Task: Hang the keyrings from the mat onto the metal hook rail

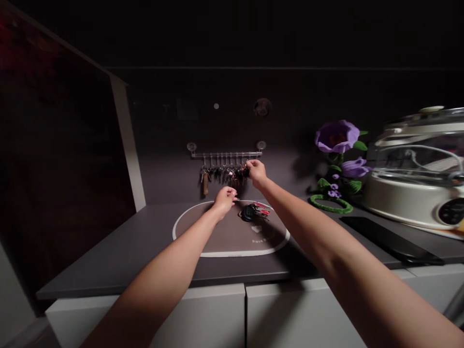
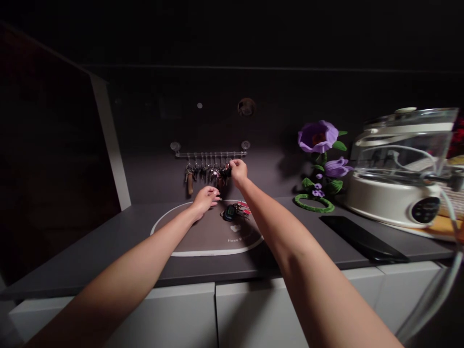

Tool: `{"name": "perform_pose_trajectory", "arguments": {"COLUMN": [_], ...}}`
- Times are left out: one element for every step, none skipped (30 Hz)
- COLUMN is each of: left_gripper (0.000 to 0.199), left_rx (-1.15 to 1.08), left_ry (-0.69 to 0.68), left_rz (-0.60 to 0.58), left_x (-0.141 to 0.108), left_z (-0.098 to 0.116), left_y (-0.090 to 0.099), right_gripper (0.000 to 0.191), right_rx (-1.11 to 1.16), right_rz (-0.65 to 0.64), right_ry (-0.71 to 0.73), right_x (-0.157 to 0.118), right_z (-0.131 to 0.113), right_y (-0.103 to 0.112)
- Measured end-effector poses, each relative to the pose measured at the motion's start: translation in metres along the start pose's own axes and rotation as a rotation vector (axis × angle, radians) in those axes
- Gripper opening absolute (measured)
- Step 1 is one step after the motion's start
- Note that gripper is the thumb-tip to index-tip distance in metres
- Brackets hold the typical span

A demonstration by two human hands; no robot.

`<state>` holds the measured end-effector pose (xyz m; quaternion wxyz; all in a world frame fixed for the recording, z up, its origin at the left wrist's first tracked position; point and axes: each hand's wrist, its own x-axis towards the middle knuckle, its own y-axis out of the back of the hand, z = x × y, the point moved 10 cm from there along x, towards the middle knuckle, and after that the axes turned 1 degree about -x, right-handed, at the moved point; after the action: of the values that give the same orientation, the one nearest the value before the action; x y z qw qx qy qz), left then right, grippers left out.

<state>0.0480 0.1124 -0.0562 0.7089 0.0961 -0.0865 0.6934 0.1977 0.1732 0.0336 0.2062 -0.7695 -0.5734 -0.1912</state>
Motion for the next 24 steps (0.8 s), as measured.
{"name": "perform_pose_trajectory", "arguments": {"left_gripper": [0.003,0.002,0.003,0.004,0.004,0.004,0.004,0.004,0.004,0.004,0.004,0.004,0.004,0.004,0.004,0.004,0.005,0.006,0.007,0.007,0.007,0.007,0.006,0.005], "left_rx": [0.000,-0.001,-0.003,-0.004,-0.004,-0.002,0.002,0.007,0.013,0.018,0.020,0.022,0.022,0.022,0.024,0.027,0.031,0.037,0.042,0.045,0.045,0.043,0.040,0.037], "left_ry": [-0.003,-0.007,-0.011,-0.016,-0.020,-0.024,-0.025,-0.025,-0.025,-0.025,-0.025,-0.024,-0.023,-0.021,-0.017,-0.014,-0.012,-0.010,-0.011,-0.011,-0.012,-0.011,-0.011,-0.009], "left_rz": [0.001,0.001,0.000,0.000,-0.001,-0.002,-0.003,-0.005,-0.006,-0.007,-0.007,-0.007,-0.007,-0.006,-0.005,-0.005,-0.004,-0.004,-0.004,-0.005,-0.007,-0.008,-0.009,-0.011], "left_x": [0.001,0.002,0.003,0.004,0.004,0.005,0.005,0.006,0.006,0.006,0.006,0.006,0.006,0.006,0.006,0.006,0.006,0.006,0.006,0.006,0.006,0.006,0.006,0.006], "left_z": [-0.001,-0.002,-0.002,-0.003,-0.003,-0.003,-0.004,-0.004,-0.004,-0.005,-0.005,-0.005,-0.005,-0.005,-0.005,-0.006,-0.006,-0.006,-0.007,-0.007,-0.007,-0.008,-0.008,-0.008], "left_y": [0.000,0.000,0.000,0.000,0.000,0.000,0.000,0.000,0.000,0.000,0.000,0.000,0.000,0.000,0.000,0.000,0.000,0.000,0.000,0.000,0.000,-0.001,-0.001,-0.001], "right_gripper": [0.017,0.017,0.016,0.017,0.017,0.017,0.018,0.018,0.019,0.019,0.020,0.020,0.019,0.018,0.017,0.015,0.013,0.011,0.010,0.008,0.008,0.008,0.008,0.008], "right_rx": [-0.011,-0.025,-0.041,-0.057,-0.069,-0.079,-0.088,-0.097,-0.104,-0.112,-0.118,-0.122,-0.122,-0.116,-0.107,-0.095,-0.079,-0.062,-0.045,-0.027,-0.013,-0.008,-0.014,-0.029], "right_rz": [0.009,0.021,0.033,0.044,0.055,0.063,0.070,0.071,0.066,0.058,0.052,0.048,0.051,0.060,0.073,0.088,0.099,0.103,0.099,0.089,0.077,0.068,0.065,0.073], "right_ry": [-0.010,-0.019,-0.027,-0.035,-0.042,-0.047,-0.050,-0.045,-0.036,-0.024,-0.014,-0.010,-0.014,-0.027,-0.046,-0.067,-0.087,-0.105,-0.119,-0.127,-0.128,-0.123,-0.113,-0.097], "right_x": [0.002,0.004,0.006,0.008,0.010,0.012,0.014,0.015,0.016,0.017,0.017,0.017,0.016,0.014,0.012,0.010,0.007,0.005,0.003,0.001,-0.001,-0.002,-0.002,-0.001], "right_z": [0.002,0.004,0.006,0.009,0.012,0.015,0.018,0.021,0.023,0.025,0.027,0.029,0.031,0.033,0.035,0.036,0.037,0.037,0.037,0.036,0.036,0.035,0.034,0.033], "right_y": [-0.001,-0.001,-0.001,-0.001,-0.001,-0.001,-0.001,-0.002,-0.003,-0.004,-0.005,-0.005,-0.004,-0.003,-0.001,0.001,0.002,0.004,0.004,0.004,0.003,0.003,0.003,0.005]}}
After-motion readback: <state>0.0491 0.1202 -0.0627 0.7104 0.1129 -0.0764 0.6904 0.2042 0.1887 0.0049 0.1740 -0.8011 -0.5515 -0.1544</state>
